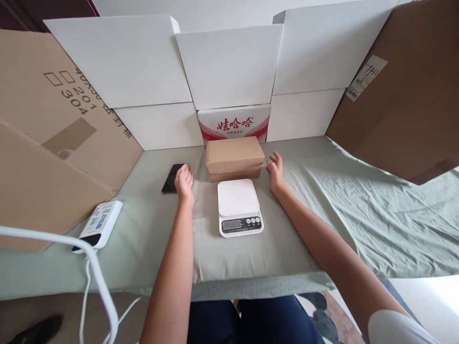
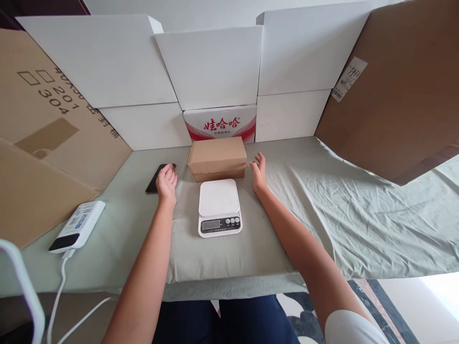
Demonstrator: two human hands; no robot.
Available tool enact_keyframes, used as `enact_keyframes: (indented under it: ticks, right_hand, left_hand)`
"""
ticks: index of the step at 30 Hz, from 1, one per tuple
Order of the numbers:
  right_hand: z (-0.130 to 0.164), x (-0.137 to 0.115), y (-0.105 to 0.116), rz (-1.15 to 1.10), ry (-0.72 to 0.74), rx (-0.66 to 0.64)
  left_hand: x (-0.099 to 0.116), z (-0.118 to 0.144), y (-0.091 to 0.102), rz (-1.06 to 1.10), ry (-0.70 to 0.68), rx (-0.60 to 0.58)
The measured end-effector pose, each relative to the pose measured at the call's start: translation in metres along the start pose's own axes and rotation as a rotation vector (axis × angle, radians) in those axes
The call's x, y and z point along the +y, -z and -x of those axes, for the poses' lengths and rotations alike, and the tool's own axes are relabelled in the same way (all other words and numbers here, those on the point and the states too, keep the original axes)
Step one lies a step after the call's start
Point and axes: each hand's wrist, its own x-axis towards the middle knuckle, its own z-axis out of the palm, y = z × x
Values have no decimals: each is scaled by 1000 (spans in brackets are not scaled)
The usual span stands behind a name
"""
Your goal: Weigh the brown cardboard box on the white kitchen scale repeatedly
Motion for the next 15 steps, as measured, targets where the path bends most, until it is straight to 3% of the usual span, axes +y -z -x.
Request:
enact_keyframes:
  ticks: [4,10,15]
  right_hand:
    - [2,3,2,-2,43,-90]
    - [12,-4,-9,44,161,-264]
    - [18,-9,-12,85,207,-286]
  left_hand:
    - [-2,1,0,0,27,-19]
    - [-20,10,-14,-73,110,-171]
    - [-17,17,-22,-158,29,-241]
